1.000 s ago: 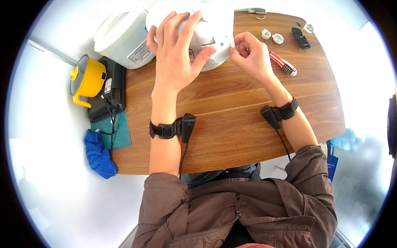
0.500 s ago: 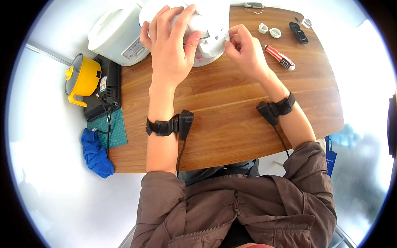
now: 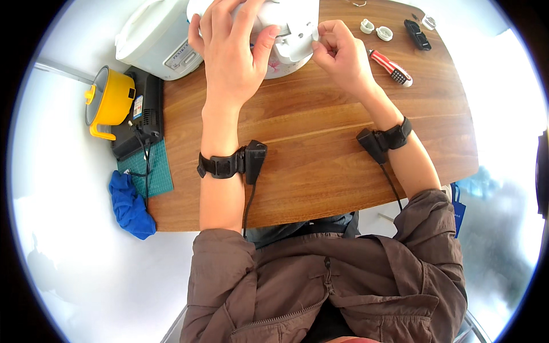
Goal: The person assembles a white rice cooker by attaching the lid, securing it with a screwdriver, and inserting the inner pot. They then repeat the process with a second rice cooker.
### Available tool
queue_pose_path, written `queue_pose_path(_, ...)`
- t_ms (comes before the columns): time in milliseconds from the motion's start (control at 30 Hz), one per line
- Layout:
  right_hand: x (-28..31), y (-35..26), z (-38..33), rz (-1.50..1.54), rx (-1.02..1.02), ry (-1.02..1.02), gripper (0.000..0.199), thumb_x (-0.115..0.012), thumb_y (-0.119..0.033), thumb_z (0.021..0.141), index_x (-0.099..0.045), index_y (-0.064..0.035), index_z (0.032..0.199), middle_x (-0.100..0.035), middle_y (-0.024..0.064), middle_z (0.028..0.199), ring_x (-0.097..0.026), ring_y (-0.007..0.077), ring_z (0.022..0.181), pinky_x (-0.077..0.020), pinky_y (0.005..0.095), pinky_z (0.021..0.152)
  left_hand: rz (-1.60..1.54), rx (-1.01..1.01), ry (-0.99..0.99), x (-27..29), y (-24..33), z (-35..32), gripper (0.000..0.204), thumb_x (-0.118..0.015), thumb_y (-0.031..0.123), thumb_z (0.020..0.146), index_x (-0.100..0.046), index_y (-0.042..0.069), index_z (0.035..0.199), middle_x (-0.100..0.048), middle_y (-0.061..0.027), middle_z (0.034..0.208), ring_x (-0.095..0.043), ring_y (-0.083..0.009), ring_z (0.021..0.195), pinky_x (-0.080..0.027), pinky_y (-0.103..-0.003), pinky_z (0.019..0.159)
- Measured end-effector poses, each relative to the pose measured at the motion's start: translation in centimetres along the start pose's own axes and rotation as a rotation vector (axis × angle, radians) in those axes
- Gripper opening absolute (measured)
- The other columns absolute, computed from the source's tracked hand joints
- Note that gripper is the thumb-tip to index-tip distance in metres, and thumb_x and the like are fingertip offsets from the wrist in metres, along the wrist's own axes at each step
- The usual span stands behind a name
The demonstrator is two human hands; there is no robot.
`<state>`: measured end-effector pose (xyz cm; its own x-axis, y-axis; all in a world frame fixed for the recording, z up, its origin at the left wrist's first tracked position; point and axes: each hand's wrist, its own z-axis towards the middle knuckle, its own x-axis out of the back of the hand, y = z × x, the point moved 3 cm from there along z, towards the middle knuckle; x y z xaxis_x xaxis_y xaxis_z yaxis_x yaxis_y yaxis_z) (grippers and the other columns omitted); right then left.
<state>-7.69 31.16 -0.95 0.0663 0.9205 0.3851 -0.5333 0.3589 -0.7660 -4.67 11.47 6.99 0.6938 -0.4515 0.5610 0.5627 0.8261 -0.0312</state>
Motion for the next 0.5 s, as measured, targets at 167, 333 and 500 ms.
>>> queue_pose_path(167, -0.3, -0.22, -0.36, -0.032, 0.057, 0.008, 0.022, -0.065, -0.006, 0.094, -0.051, 0.0006, 0.111, -0.061, 0.007, 0.068, -0.052, 0.0125, 0.06, -0.0452, 0.028, 0.059, -0.011, -0.006, 0.012, -0.17, -0.16, -0.06, 0.047, -0.053, 0.04, 0.104, -0.059, 0.011, 0.14, -0.057, -0.0131, 0.135, -0.049, -0.0378, 0.13, -0.027, -0.056, 0.112)
queue_pose_path(333, 0.02, -0.67, 0.01, -0.074, 0.126, -0.007, 0.024, -0.064, -0.005, 0.094, -0.048, 0.0005, 0.111, -0.063, 0.01, 0.07, -0.055, 0.0154, 0.06, -0.0468, 0.0305, 0.059, -0.011, -0.006, 0.016, -0.05, -0.13, -0.11, 0.047, -0.052, 0.042, 0.105, -0.059, 0.011, 0.14, -0.058, -0.0119, 0.134, -0.049, -0.0372, 0.13, -0.027, -0.055, 0.112)
queue_pose_path(500, -0.54, -0.75, -0.8, -0.054, 0.009, 0.001, 0.024, -0.063, -0.004, 0.094, -0.048, 0.001, 0.112, -0.064, 0.0129, 0.071, -0.058, 0.0207, 0.06, -0.0484, 0.0315, 0.06, -0.029, -0.005, 0.025, -0.15, -0.13, 0.04, 0.047, -0.051, 0.043, 0.106, -0.06, 0.011, 0.14, -0.058, -0.0111, 0.133, -0.05, -0.0349, 0.127, -0.028, -0.053, 0.111)
